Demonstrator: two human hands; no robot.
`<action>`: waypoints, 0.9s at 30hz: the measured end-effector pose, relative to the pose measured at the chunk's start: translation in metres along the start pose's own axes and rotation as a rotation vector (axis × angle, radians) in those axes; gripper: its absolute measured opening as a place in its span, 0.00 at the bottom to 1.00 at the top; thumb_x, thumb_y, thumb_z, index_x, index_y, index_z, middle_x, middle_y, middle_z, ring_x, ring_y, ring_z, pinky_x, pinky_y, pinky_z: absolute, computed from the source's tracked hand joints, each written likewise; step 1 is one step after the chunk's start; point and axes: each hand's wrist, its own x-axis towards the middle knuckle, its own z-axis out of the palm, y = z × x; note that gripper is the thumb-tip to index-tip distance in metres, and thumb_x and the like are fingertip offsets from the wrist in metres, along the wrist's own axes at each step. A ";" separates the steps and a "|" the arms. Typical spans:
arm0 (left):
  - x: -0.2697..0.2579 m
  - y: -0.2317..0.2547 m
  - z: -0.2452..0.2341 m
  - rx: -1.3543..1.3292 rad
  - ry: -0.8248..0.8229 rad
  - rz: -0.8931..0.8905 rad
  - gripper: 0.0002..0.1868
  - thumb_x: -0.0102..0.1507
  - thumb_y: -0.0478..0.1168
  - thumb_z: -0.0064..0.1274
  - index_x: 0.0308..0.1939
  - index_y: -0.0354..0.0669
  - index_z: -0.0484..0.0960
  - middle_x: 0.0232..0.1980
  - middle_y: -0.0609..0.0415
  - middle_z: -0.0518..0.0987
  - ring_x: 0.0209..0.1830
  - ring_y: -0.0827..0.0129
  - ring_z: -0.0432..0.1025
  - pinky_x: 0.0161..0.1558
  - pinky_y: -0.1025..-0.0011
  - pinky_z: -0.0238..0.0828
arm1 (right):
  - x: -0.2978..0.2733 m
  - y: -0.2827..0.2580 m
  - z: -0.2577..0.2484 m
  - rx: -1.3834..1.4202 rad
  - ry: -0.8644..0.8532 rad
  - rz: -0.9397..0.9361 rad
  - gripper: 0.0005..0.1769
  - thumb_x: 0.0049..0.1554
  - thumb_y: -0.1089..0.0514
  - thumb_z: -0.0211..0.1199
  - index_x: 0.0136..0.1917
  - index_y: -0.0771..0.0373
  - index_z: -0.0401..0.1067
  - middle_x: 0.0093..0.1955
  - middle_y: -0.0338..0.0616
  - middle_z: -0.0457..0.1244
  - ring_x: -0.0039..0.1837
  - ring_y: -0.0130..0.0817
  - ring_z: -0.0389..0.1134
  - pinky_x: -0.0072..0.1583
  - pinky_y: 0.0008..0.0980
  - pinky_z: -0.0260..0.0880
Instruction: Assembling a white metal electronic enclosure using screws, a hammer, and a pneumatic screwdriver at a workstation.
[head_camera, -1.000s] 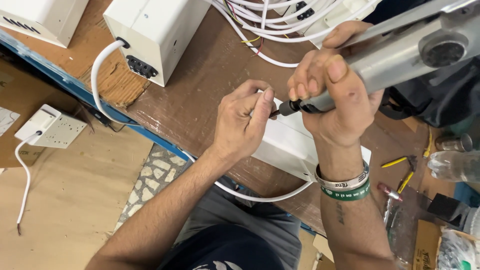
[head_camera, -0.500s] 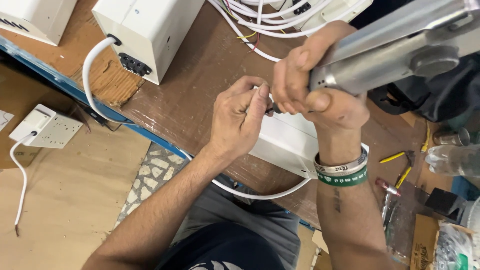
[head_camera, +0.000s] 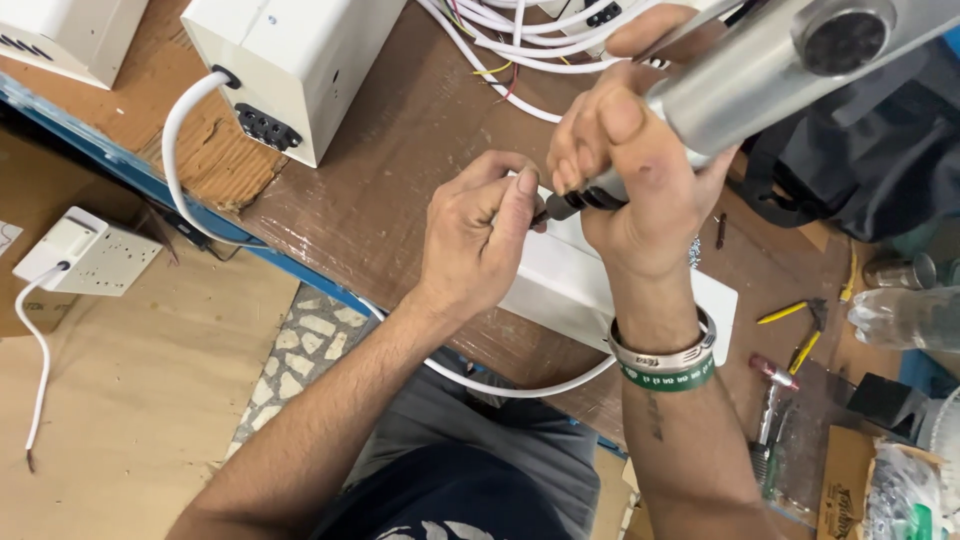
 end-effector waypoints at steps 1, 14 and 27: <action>0.000 -0.001 -0.002 0.001 -0.001 -0.001 0.19 0.69 0.34 0.44 0.25 0.30 0.78 0.43 0.48 0.79 0.28 0.72 0.67 0.30 0.74 0.64 | -0.001 0.001 -0.001 0.001 0.001 0.000 0.15 0.67 0.63 0.56 0.66 0.64 0.61 0.34 0.41 0.54 0.32 0.28 0.53 0.37 0.28 0.59; 0.000 -0.007 -0.015 0.091 -0.159 0.117 0.26 0.50 0.38 0.67 0.49 0.38 0.72 0.48 0.51 0.78 0.45 0.63 0.76 0.50 0.68 0.74 | -0.004 -0.001 0.001 -0.077 -0.036 0.001 0.18 0.63 0.69 0.56 0.65 0.64 0.60 0.35 0.39 0.57 0.33 0.28 0.57 0.37 0.28 0.63; 0.001 -0.003 -0.013 0.157 -0.098 0.130 0.21 0.50 0.35 0.68 0.43 0.34 0.77 0.40 0.49 0.80 0.35 0.63 0.76 0.39 0.69 0.75 | -0.001 0.003 -0.004 0.085 -0.141 0.023 0.16 0.61 0.67 0.58 0.59 0.56 0.59 0.32 0.40 0.53 0.31 0.26 0.52 0.34 0.26 0.59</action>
